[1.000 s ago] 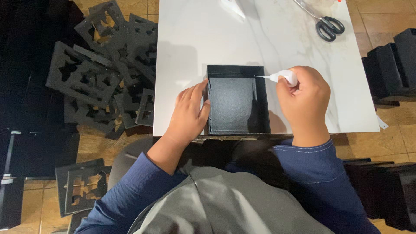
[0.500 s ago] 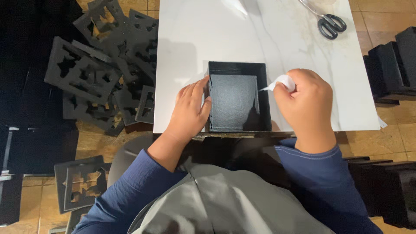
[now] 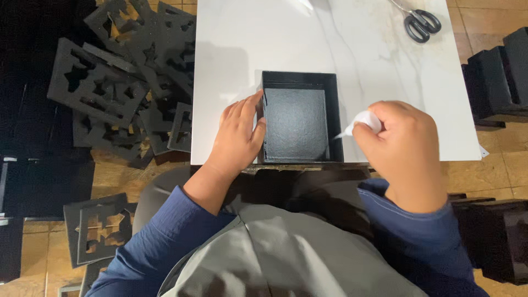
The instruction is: The person assembles decorative frames by placing a cutout insert into a square base. They apply glue from a tube to the edges of the base and press the insert into place, repeating the process for multiple units.
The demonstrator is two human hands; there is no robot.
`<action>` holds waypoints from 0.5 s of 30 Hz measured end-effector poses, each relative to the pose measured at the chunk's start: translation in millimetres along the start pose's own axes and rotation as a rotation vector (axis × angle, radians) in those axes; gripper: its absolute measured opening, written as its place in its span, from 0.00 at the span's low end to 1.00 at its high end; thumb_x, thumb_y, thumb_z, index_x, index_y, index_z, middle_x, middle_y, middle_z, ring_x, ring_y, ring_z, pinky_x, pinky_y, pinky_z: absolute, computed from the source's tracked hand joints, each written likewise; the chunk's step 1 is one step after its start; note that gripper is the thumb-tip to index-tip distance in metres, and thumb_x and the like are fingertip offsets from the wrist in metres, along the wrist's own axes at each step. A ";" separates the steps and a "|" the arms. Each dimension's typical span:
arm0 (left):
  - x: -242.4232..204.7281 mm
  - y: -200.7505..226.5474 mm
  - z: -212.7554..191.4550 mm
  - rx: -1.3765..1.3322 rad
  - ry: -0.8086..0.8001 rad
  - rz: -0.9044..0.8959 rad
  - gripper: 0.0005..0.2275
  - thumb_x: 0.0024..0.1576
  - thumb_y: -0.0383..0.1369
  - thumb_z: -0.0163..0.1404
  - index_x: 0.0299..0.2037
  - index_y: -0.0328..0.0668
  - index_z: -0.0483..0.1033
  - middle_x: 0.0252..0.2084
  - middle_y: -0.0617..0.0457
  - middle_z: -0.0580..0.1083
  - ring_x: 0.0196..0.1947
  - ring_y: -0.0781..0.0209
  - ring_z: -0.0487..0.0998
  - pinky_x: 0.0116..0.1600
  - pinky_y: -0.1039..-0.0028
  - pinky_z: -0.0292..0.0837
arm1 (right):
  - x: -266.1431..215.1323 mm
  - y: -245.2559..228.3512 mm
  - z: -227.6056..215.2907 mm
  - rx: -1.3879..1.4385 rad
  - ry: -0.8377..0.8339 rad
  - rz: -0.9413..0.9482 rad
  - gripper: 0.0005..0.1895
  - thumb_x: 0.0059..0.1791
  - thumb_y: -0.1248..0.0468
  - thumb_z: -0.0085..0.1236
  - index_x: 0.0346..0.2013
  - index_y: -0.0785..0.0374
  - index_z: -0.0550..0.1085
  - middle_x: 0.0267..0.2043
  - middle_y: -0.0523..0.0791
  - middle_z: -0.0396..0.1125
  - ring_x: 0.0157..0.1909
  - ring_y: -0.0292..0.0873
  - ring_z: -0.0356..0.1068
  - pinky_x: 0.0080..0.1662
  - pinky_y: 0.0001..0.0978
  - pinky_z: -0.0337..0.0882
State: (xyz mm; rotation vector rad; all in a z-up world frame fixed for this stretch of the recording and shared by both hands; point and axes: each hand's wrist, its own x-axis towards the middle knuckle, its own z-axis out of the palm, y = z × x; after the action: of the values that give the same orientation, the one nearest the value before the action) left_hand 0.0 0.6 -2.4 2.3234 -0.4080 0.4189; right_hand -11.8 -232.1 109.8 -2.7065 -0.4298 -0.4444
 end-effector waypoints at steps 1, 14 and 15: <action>0.1 0.8 0.0 0.000 0.000 0.002 0.19 0.53 0.31 0.36 0.55 0.33 0.56 0.51 0.44 0.66 0.52 0.49 0.64 0.57 0.62 0.53 | 1.8 2.7 4.2 -0.001 0.001 0.001 0.18 0.34 0.72 0.46 0.13 0.62 0.46 0.15 0.44 0.36 0.22 0.42 0.37 0.25 0.37 0.41; -0.6 -3.9 4.4 0.030 0.023 -0.011 0.19 0.53 0.32 0.37 0.56 0.37 0.57 0.48 0.45 0.66 0.49 0.50 0.68 0.57 0.59 0.54 | 33.0 52.5 62.7 0.051 0.373 -0.257 0.08 0.37 0.72 0.58 0.19 0.65 0.65 0.14 0.46 0.52 0.20 0.48 0.59 0.25 0.30 0.62; -0.7 -4.2 4.5 0.031 0.022 -0.011 0.19 0.53 0.32 0.38 0.56 0.37 0.57 0.48 0.45 0.66 0.49 0.50 0.68 0.57 0.59 0.54 | 34.1 56.7 66.6 0.046 0.394 -0.263 0.09 0.37 0.72 0.59 0.19 0.63 0.66 0.14 0.45 0.53 0.20 0.46 0.59 0.25 0.29 0.62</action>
State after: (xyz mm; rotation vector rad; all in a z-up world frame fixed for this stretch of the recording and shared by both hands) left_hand 1.9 0.5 -8.3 2.3475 -0.3806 0.4476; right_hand 55.2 -248.0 46.1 -2.4413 -0.6705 -1.0031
